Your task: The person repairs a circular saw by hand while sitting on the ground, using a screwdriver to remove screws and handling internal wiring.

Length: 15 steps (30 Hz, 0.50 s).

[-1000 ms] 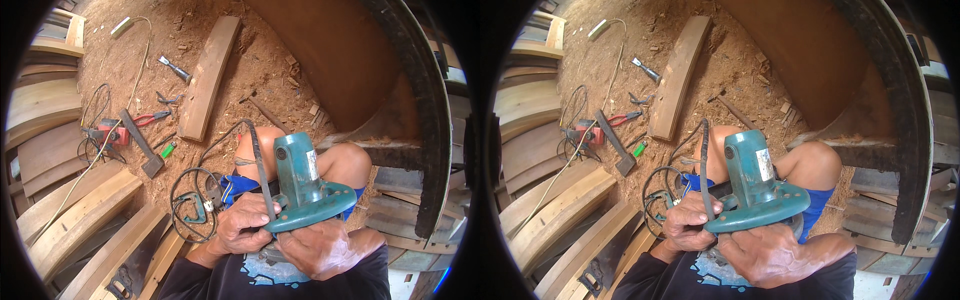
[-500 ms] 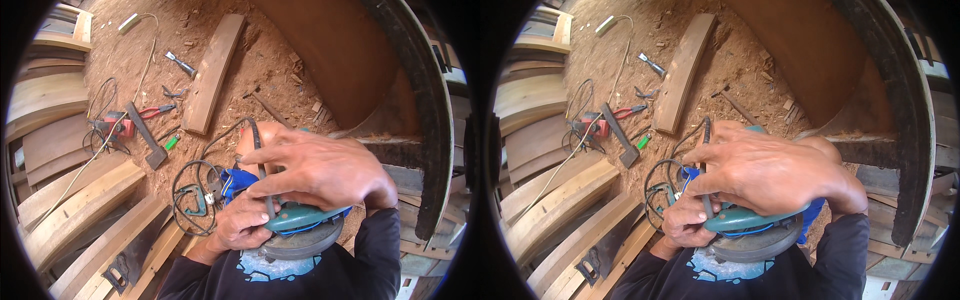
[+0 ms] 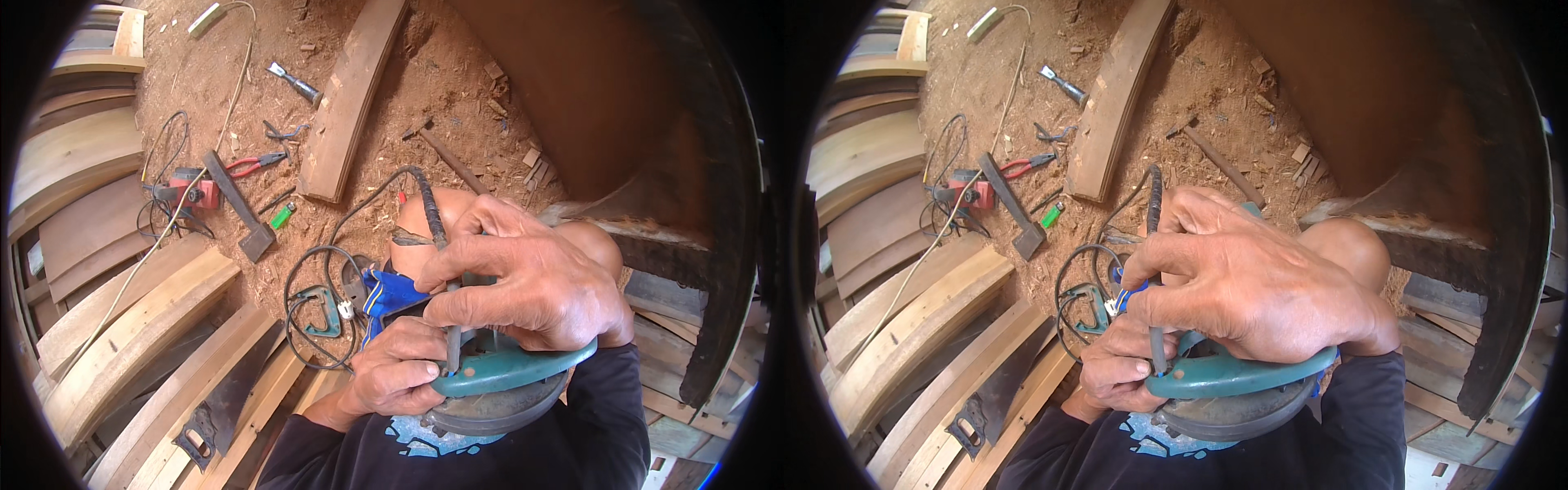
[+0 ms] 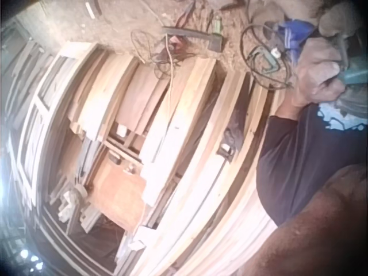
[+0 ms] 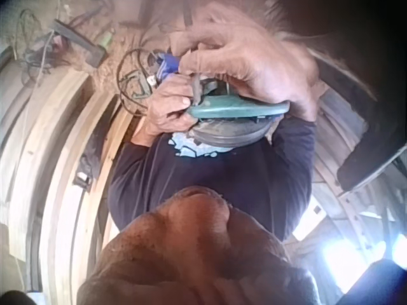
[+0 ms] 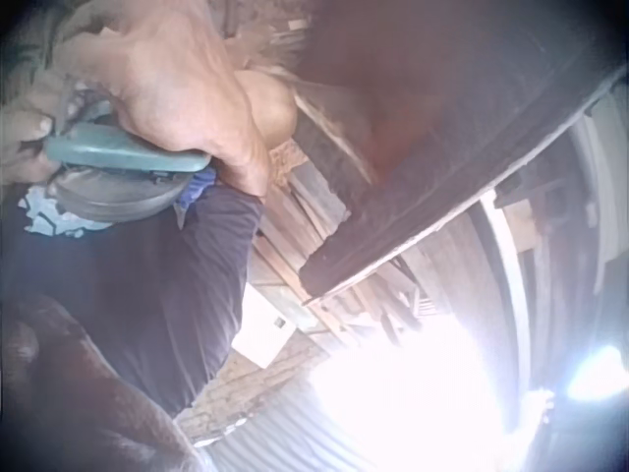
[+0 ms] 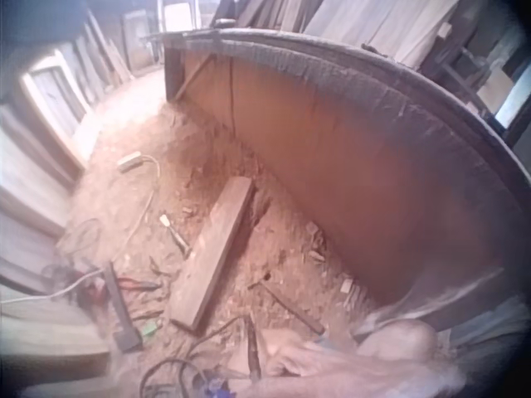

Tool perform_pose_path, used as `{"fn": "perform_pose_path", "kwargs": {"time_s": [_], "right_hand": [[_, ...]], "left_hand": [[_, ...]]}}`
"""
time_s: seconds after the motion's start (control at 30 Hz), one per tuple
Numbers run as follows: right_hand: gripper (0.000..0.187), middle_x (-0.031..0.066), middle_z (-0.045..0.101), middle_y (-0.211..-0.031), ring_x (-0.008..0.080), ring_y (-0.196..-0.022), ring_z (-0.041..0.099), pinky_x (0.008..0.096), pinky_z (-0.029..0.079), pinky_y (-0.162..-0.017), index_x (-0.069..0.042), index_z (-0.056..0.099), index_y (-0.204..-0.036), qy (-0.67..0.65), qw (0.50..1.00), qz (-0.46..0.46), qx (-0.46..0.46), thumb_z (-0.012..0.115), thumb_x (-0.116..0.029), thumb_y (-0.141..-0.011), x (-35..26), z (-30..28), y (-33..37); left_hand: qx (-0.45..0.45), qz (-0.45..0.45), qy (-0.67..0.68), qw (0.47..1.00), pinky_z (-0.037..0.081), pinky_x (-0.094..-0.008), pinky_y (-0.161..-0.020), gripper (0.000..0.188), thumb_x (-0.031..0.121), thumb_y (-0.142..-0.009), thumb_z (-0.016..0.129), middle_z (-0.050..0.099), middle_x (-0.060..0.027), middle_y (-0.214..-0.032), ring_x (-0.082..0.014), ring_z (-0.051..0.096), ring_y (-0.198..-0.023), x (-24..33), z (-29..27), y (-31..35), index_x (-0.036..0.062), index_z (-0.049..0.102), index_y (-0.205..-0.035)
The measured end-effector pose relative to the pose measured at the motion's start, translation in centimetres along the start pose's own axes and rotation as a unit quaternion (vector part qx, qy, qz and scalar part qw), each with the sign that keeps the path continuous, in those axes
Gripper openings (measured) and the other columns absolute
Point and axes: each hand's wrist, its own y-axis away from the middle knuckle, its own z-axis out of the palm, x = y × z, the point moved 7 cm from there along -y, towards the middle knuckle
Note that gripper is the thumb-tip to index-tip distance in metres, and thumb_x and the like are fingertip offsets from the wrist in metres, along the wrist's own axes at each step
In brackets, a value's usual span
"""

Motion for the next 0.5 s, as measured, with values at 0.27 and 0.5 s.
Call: {"fn": "perform_pose_path", "kwargs": {"time_s": [0.27,0.5], "right_hand": [[0.058,0.0085,0.075,-0.121,0.0316,-0.101,0.063,0.0461,0.051,-0.089,-0.008,0.081,-0.116,0.033,0.999,0.02,-0.006,0.082,-0.006,-0.058,0.89,0.56,-0.3],[0.051,0.0086,0.076,-0.115,0.0299,-0.091,0.064,0.0435,0.052,-0.084,-0.008,0.083,-0.11,0.034,0.999,0.03,0.02,0.081,-0.013,-0.059,0.78,-0.29,-0.6]], "left_hand": [[0.003,-0.011,0.004,1.0,0.064,-0.0485,-0.083,0.058,0.002,-0.081,0.094,0.076,-0.0152,-0.104,-0.0334,0.076,-0.09,-0.17,-0.25,-0.37,0.0117,0.051,-0.12],[-0.011,-0.001,-0.017,1.0,0.065,-0.0489,-0.085,0.048,0.007,-0.086,0.092,0.075,-0.0177,-0.11,-0.0341,0.077,-0.093,0.04,-0.38,-0.6,0.0072,0.057,-0.118]]}}
